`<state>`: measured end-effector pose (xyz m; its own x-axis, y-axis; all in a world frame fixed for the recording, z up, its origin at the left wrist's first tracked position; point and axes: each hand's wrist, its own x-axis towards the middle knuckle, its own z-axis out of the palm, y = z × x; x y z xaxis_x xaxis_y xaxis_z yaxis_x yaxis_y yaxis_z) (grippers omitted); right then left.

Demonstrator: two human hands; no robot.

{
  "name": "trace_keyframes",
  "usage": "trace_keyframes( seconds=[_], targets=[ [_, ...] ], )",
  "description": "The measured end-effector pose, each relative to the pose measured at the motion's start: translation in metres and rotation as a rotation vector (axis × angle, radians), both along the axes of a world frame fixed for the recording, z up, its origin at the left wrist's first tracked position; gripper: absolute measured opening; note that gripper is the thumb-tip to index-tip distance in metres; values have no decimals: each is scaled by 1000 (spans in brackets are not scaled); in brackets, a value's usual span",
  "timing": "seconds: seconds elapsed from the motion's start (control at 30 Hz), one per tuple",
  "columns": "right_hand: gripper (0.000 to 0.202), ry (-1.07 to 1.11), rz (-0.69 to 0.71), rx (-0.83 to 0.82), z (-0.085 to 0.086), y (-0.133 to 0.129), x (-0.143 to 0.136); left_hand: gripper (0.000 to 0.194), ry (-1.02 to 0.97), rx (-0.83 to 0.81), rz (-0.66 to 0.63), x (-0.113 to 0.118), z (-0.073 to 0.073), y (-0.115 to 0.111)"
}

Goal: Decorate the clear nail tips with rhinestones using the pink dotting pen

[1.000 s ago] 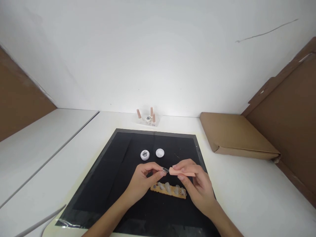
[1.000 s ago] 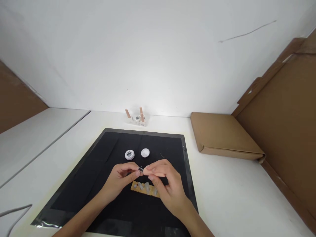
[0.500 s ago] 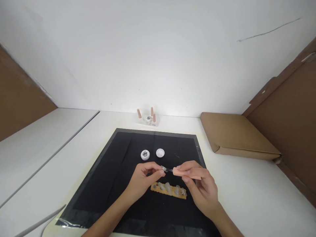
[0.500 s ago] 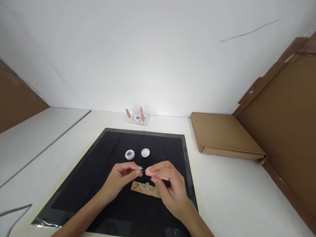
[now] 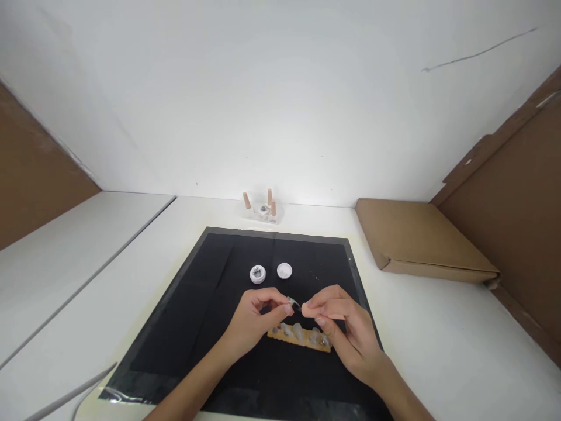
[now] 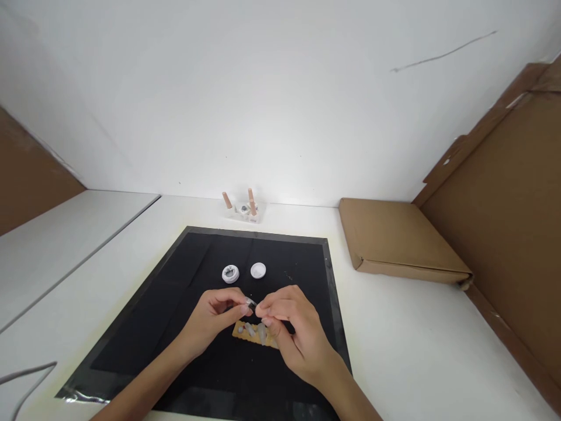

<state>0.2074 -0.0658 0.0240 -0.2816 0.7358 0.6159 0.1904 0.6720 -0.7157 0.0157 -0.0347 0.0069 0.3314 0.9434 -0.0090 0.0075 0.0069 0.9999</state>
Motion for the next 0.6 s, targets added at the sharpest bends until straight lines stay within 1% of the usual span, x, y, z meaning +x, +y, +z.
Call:
trace_keyframes(
  seconds=[0.1, 0.23, 0.3, 0.37, 0.47, 0.6],
  targets=[
    [20, 12, -27, -16, -1, 0, 0, 16, 6, -11, -8, 0, 0, 1],
    [17, 171, -34, -63, -5, 0, -1, 15, 31, 19, -4, -1, -1, 2],
    [15, 212, -52, -72, -7, 0, -2, 13, 48, 42, 3, -1, -1, 1],
    [14, 206, -56, -81, -8, 0, -3, 12, 68, 56, -2, 0, 0, 1],
    [14, 171, -22, -105, -5, 0, -4, 12, 93, 69, -17, 1, 2, 1],
    [14, 96, -2, -124, -1, 0, -3, 11, 72, 47, -9, 2, 3, 0]
  ],
)
